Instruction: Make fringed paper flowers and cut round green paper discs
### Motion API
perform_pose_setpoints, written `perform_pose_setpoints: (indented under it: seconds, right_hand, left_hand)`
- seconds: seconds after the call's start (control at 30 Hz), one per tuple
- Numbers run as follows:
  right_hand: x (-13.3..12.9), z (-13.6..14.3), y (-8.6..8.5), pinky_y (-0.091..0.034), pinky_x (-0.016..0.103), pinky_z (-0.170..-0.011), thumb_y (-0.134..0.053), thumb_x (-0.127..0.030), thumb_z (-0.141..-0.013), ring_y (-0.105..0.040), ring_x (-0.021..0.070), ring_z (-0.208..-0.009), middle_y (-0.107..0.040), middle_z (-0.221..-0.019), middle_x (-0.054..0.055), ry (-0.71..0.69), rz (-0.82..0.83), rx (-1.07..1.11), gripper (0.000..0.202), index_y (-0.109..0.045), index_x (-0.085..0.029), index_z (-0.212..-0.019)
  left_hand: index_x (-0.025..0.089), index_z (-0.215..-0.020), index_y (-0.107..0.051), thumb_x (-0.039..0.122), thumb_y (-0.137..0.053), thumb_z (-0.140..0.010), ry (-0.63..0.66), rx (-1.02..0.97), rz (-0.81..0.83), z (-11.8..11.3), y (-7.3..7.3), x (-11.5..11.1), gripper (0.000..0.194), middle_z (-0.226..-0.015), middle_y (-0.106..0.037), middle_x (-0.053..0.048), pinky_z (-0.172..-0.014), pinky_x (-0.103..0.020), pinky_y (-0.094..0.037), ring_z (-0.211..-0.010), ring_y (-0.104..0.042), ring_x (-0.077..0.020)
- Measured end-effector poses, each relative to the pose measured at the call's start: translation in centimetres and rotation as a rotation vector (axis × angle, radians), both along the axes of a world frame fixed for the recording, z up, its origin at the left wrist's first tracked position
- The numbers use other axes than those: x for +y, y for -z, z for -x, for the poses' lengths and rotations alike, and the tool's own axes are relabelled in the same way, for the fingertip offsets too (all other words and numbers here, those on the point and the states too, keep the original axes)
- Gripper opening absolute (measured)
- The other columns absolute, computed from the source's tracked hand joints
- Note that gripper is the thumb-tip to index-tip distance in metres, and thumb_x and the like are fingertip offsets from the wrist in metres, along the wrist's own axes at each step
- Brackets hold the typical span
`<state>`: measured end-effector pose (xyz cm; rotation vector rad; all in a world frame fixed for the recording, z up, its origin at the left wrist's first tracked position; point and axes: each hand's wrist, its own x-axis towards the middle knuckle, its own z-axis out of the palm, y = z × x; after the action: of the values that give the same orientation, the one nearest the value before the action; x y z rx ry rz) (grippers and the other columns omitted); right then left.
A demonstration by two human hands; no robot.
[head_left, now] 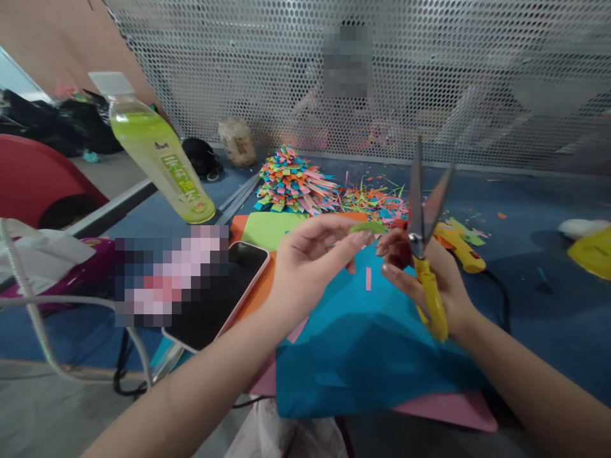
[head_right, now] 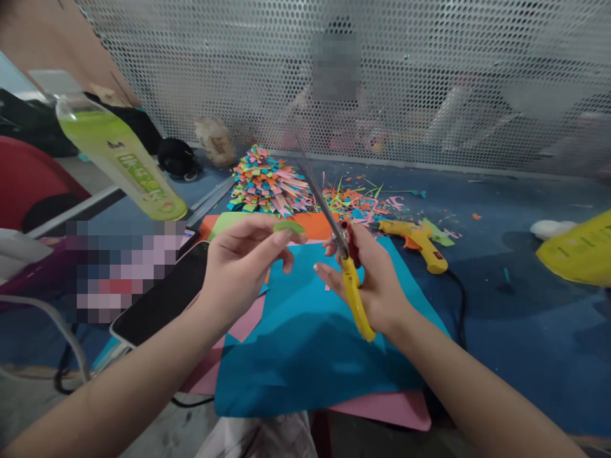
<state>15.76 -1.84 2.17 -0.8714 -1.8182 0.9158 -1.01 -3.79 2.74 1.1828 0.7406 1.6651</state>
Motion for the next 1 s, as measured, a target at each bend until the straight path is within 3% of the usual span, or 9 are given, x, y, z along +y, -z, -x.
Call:
perform_pose_setpoints:
  seconds: [0.17,0.5,1.0]
  right_hand:
    - [0.18,-0.11,0.62,-0.049,0.021,-0.061,-0.07,-0.025,-0.072,-0.055,0.0123,-0.075,-0.055,-0.087,-0.001,-0.025,0.159,-0.068,0.027,-0.051,-0.025,-0.093]
    - [-0.08,-0.05,0.47,-0.043,0.018,-0.056,-0.07,-0.021,-0.07,-0.049,0.0091,-0.066,-0.053,-0.079,-0.004,-0.138,0.206,-0.142,0.026,-0.051,-0.023,-0.088]
    - [-0.15,-0.29,0.79,-0.039,0.02,-0.052,-0.071,-0.024,-0.071,-0.045,0.0094,-0.062,-0.048,-0.072,-0.005,-0.137,0.228,-0.167,0.023,-0.055,-0.024,-0.088]
  left_hand:
    - [0.019,-0.08,-0.064,0.03,-0.071,-0.074,0.01,-0.033,-0.006,0.13,0.04,0.06,0.014,-0.068,-0.069,0.0,-0.042,-0.019,-0.047,-0.051,-0.061,-0.0099]
    - [0.02,-0.078,-0.066,0.024,-0.07,-0.076,-0.076,-0.03,-0.098,0.13,-0.35,-0.09,0.006,-0.069,-0.07,-0.001,-0.04,-0.02,-0.048,-0.047,-0.058,-0.0085]
    - [0.018,-0.077,-0.065,0.028,-0.071,-0.074,-0.134,-0.012,-0.092,0.16,-0.33,-0.2,0.012,-0.073,-0.07,-0.002,-0.041,-0.02,-0.048,-0.06,-0.066,-0.0129]
